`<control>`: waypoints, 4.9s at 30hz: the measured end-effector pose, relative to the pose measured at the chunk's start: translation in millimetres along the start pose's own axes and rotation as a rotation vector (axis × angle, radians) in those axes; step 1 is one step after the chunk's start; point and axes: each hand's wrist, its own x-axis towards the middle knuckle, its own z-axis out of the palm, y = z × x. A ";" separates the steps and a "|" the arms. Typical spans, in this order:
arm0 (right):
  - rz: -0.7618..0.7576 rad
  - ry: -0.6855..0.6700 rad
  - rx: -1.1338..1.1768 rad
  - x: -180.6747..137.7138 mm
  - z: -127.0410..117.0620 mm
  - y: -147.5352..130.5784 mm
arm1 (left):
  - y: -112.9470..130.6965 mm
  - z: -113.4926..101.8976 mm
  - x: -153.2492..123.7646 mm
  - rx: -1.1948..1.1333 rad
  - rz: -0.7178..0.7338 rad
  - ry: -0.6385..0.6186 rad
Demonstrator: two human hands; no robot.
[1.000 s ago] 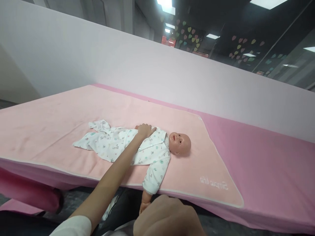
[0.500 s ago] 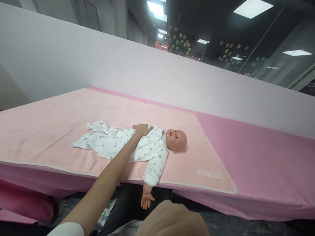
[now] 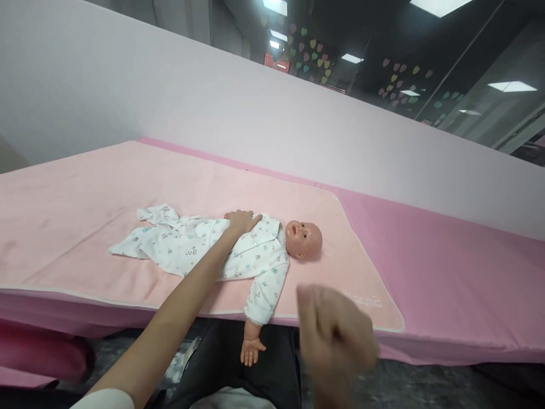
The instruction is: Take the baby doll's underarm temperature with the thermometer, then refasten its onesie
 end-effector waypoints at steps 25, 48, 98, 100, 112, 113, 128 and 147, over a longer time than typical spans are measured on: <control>0.610 -0.156 0.534 133.6 15.7 233.0 | -2.9 -0.6 -4.1 0.018 0.064 0.026; 0.613 -0.120 0.644 130.7 16.5 236.6 | -8.4 4.6 -1.6 -0.012 0.095 0.065; 0.039 0.117 -0.262 128.7 40.8 148.4 | -14.2 -70.0 -22.0 -0.571 0.454 -0.278; -0.177 -0.103 -0.488 127.9 60.8 125.6 | -16.6 -83.1 -9.9 -0.585 0.468 -0.341; -0.230 -0.416 -0.912 140.1 105.3 107.8 | -2.5 -98.6 -12.1 -0.507 0.572 -0.484; -0.225 -0.379 -0.892 135.6 97.4 105.9 | -1.3 -93.6 -17.9 -0.489 0.580 -0.473; 0.205 0.017 0.172 92.4 -16.5 41.7 | 6.9 13.4 -144.5 -0.010 0.391 0.494; 0.134 0.199 -0.640 -70.2 -2.5 151.5 | -67.2 22.8 -177.1 0.018 0.329 0.672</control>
